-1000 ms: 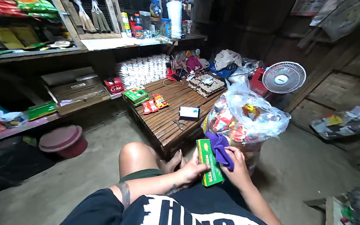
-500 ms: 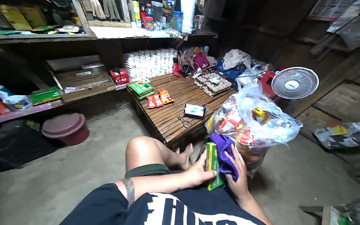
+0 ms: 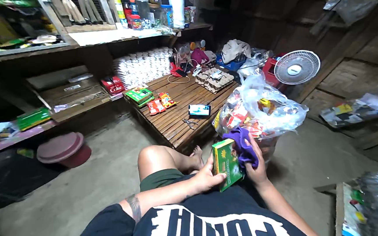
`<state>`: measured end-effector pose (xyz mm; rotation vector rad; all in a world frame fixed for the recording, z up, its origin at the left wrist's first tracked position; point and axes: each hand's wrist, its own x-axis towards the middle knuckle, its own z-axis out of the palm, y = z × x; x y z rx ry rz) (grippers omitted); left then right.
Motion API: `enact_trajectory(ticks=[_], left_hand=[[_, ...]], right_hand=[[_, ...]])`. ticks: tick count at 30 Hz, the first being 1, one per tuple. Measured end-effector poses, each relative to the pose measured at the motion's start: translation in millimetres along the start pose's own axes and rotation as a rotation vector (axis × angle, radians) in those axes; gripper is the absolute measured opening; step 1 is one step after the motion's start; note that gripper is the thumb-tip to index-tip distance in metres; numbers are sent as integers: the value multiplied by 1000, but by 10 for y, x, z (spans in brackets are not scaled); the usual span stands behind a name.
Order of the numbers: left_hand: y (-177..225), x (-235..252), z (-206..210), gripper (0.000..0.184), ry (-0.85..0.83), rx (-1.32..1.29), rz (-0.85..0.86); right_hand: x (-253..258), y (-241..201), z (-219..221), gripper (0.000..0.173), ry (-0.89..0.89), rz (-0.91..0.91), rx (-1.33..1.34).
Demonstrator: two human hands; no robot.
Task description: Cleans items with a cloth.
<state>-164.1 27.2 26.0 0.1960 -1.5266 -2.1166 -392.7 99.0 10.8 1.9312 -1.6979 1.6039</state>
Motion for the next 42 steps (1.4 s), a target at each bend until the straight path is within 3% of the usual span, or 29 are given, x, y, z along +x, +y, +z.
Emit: enact_trajectory(ticks=[3, 6, 8, 13, 16, 18, 21, 24, 26, 28, 30, 33, 35, 37, 42], left_hand=[[-3, -12, -88, 81, 31, -26, -67], [247, -47, 10, 37, 132, 94, -216], [300, -51, 29, 22, 140, 109, -273], [9, -1, -111, 40, 63, -113, -249], [38, 12, -93, 36, 95, -129, -252], [-2, 36, -116, 33, 105, -105, -236], [-94, -6, -207, 19, 118, 98, -263], [-75, 34, -189, 22, 115, 27, -279], [-3, 59, -107, 35, 118, -75, -280], [22, 50, -90, 54, 108, -110, -295], [15, 61, -103, 58, 113, -93, -321], [-24, 77, -139, 53, 72, -10, -282], [-14, 28, -129, 31, 66, 96, -204], [22, 21, -94, 19, 72, 105, -210], [-13, 50, -85, 43, 99, -56, -289]], right_hand=[[-112, -199, 87, 46, -118, -141, -194], [-42, -486, 165, 43, -339, -268, -169], [83, -564, 172, 47, -449, -244, -162], [377, -314, 174, 57, -341, 46, -198], [411, -346, 209, 54, -345, 242, -245], [415, -531, 278, 64, -440, 139, -221], [455, -679, 426, 64, -585, -63, -111], [658, -595, 428, 63, -651, -44, -78], [786, -463, 350, 58, -659, 85, -139], [828, -293, 287, 48, -610, 250, -223], [809, -251, 262, 46, -571, 329, -258], [676, -498, 345, 47, -537, 117, -212], [600, -663, 465, 48, -506, -81, -195], [608, -694, 496, 49, -515, -131, -199], [606, -395, 344, 55, -434, 16, -222]])
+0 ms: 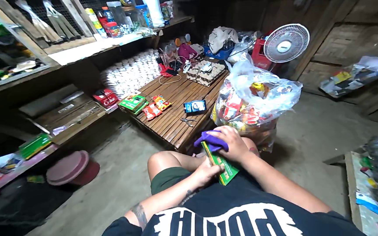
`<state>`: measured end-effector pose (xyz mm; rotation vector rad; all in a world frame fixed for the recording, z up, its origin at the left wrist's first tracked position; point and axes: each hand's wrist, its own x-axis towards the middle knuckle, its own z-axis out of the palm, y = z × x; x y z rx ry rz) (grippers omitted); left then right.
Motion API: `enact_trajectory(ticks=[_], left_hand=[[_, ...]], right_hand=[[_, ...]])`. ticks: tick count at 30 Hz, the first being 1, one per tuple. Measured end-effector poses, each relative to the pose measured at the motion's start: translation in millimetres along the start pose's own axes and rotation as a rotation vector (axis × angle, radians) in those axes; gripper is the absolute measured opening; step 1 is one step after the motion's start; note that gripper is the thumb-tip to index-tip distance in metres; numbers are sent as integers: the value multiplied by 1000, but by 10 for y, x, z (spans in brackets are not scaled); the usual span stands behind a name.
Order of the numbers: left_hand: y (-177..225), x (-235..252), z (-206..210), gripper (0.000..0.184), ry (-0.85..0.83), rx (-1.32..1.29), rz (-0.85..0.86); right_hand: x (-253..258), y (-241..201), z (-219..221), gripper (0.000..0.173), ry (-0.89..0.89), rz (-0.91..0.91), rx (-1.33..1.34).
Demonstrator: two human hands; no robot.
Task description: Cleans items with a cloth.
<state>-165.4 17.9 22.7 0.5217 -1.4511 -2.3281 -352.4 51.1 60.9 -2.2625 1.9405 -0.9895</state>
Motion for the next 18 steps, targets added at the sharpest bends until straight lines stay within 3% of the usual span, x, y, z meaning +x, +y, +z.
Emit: enact_trajectory(ticks=[3, 6, 13, 15, 18], left_hand=[[-10, -28, 8, 44, 1, -74, 41], [-9, -29, -3, 42, 36, -156, 57], [-2, -35, 91, 26, 112, -191, 79], [17, -66, 120, 30, 73, -204, 64], [-12, -123, 108, 40, 33, -239, 59]], right_hand=[[-151, 238, 19, 51, 153, 153, -2], [-311, 190, 26, 56, 111, 256, -21], [-393, -160, -54, 57, -103, -111, 43], [-275, -157, -179, 67, -161, -42, 39], [-156, -12, -233, 73, -133, 211, -18]])
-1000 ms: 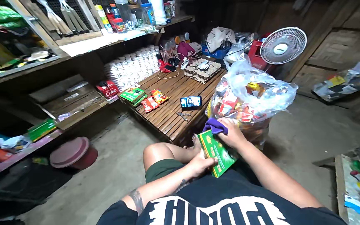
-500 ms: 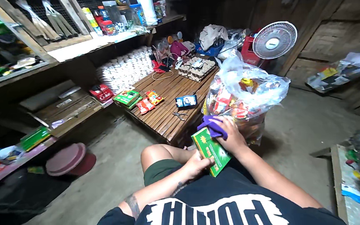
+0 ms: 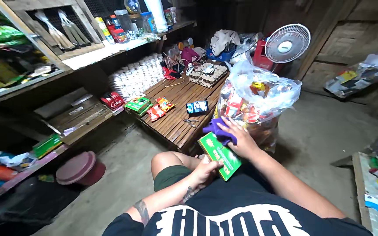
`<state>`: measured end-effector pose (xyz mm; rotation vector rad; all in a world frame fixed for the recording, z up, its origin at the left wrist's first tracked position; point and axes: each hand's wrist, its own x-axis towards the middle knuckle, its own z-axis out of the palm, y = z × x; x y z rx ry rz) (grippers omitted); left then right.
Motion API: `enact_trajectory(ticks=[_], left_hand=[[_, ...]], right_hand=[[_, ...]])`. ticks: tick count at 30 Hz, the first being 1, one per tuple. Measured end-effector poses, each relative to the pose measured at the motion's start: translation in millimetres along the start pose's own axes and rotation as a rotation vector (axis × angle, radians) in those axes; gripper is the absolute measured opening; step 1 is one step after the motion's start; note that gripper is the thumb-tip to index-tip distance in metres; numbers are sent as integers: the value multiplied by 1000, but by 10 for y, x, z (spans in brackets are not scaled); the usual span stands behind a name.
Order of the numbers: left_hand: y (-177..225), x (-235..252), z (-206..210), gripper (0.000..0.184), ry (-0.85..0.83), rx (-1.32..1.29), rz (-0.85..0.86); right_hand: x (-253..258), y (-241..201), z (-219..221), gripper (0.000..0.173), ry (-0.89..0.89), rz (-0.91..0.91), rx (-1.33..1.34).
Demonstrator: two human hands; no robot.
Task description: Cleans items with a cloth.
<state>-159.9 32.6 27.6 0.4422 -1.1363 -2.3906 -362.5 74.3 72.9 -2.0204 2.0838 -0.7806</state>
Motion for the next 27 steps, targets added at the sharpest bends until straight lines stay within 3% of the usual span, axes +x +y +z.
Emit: enact_trajectory(ticks=[2, 4, 7, 12, 14, 17, 20, 22, 25, 27], left_hand=[[17, 14, -24, 40, -2, -9, -3], [12, 34, -55, 39, 17, -31, -14], [7, 63, -75, 39, 46, -71, -45], [-75, 145, -190, 17, 113, -129, -60], [-38, 181, -218, 24, 70, -124, -88], [5, 193, -248, 35, 35, -158, -125], [-13, 205, -330, 27, -1, -239, -111], [-29, 234, -357, 23, -37, -388, -50], [-41, 303, -380, 59, -118, -492, 20], [-31, 280, -332, 75, -3, -472, 40]], right_hand=[[56, 25, -58, 76, -5, 67, -25], [39, -49, -66, 81, -8, 9, -64], [-11, -185, 17, 71, -43, -62, -125], [-89, -269, 196, 73, -162, -282, 31], [-1, -151, 178, 64, -106, -205, 31], [207, -36, 62, 65, -105, 42, -12], [246, -138, 102, 68, -139, 126, -27], [178, -221, 244, 70, -40, 10, -24], [69, -250, 401, 67, -13, -287, 25], [0, -209, 428, 65, -57, -457, 38]])
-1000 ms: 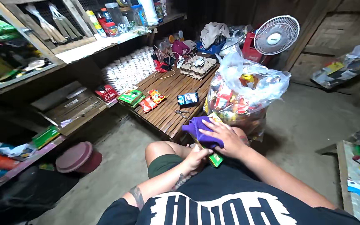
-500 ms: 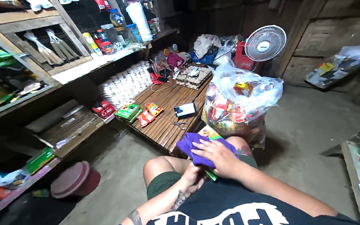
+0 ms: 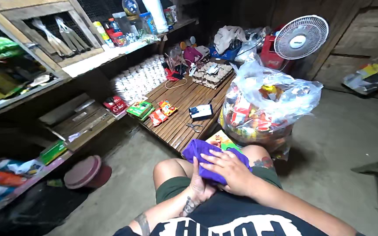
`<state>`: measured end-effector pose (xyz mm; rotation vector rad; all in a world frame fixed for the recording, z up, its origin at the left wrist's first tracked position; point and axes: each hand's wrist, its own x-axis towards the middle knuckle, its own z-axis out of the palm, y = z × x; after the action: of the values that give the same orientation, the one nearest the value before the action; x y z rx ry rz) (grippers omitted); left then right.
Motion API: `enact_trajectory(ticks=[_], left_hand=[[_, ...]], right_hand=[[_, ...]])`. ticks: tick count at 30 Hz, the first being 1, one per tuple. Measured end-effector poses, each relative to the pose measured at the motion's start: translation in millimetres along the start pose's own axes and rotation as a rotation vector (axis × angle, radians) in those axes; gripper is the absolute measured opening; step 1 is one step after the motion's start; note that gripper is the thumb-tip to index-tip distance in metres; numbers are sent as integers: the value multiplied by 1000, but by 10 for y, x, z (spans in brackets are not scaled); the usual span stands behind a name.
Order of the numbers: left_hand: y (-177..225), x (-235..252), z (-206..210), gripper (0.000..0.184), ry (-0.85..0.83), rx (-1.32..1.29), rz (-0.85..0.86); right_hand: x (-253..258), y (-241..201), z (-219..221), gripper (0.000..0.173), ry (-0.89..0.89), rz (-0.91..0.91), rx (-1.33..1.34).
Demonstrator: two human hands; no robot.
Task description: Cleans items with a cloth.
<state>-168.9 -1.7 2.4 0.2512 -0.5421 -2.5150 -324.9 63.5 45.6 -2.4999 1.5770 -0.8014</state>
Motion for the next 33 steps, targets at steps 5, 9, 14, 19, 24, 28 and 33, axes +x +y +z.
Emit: enact_trajectory(ticks=[5, 9, 14, 19, 24, 28, 33], left_hand=[[2, 17, 24, 78, -84, -84, 42], [-26, 41, 103, 79, 25, -86, -69], [-33, 51, 119, 52, 55, -57, -75], [-11, 58, 67, 44, 102, -66, -60], [-29, 103, 31, 33, 113, -122, -18], [-29, 138, -50, 58, 24, -178, -4], [-23, 135, -23, 72, 58, -202, -59]], right_hand=[[-273, 165, -124, 66, -5, -125, -2], [-354, 320, -198, 60, 37, 92, -8], [-240, 168, -127, 62, -17, 109, -31], [-203, 109, 6, 66, -45, 46, -3], [-253, 192, 168, 31, 174, 27, -48], [-293, 291, 58, 37, 204, 55, -90], [-215, 265, -58, 46, 116, 237, -119]])
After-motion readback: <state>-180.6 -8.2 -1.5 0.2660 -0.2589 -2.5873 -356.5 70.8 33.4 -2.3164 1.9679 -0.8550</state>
